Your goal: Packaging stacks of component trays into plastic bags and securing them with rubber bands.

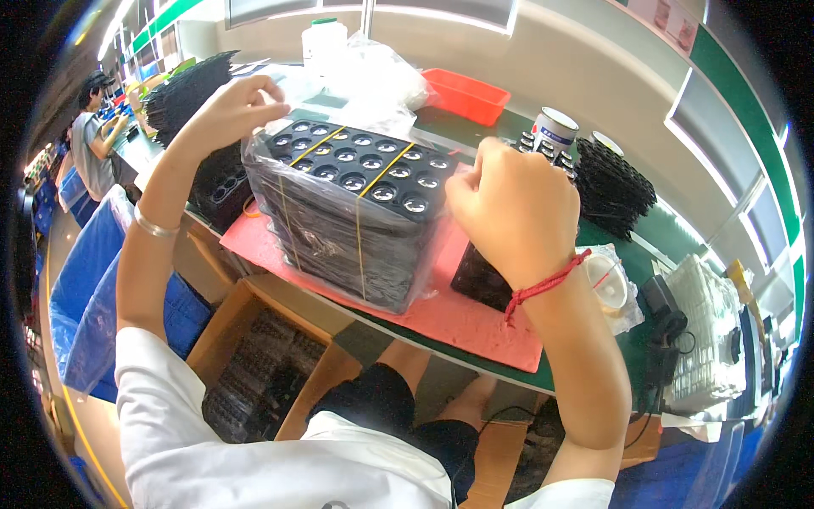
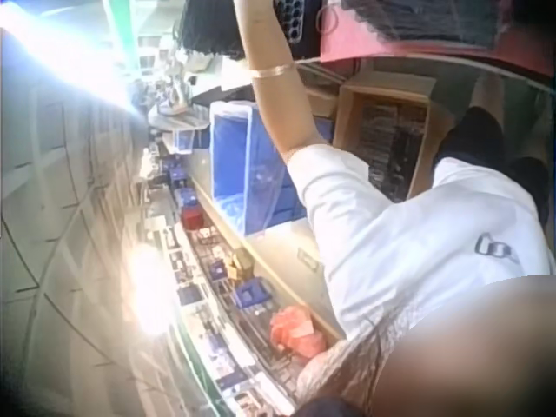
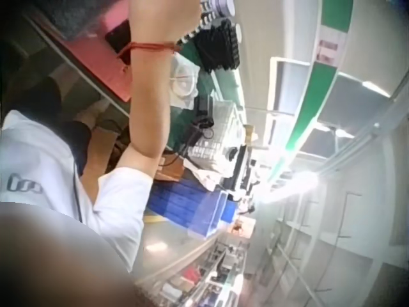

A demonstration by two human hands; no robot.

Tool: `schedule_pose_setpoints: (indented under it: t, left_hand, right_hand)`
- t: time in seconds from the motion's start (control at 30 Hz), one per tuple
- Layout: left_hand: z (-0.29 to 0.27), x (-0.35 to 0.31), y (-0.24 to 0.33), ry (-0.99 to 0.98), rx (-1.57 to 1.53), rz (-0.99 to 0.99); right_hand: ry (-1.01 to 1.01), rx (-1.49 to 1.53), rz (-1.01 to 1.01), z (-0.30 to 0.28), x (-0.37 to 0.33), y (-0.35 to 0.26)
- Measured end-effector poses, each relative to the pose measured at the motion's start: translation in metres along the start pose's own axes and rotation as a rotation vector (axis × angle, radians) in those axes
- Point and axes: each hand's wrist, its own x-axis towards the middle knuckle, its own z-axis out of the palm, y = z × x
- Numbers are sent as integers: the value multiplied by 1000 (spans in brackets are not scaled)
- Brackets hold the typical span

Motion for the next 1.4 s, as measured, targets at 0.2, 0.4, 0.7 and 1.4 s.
schedule_pose_setpoints:
  t: [0.2, 0.4, 0.7, 1.4]
  left_hand:
    - [-1, 21, 0, 126, 215, 180]
    - [0, 7, 13, 153, 269, 146]
    - [-7, -10, 11, 26, 366, 45]
    - [-5, -30, -11, -63, -735, -100]
  right_hand:
    - [-342, -2, 43, -9, 26, 12]
    - [-105, -33, -12, -2, 18, 11]
    - [57, -240, -33, 16, 22, 4]
    - [-357, 721, 230, -35, 4, 1]
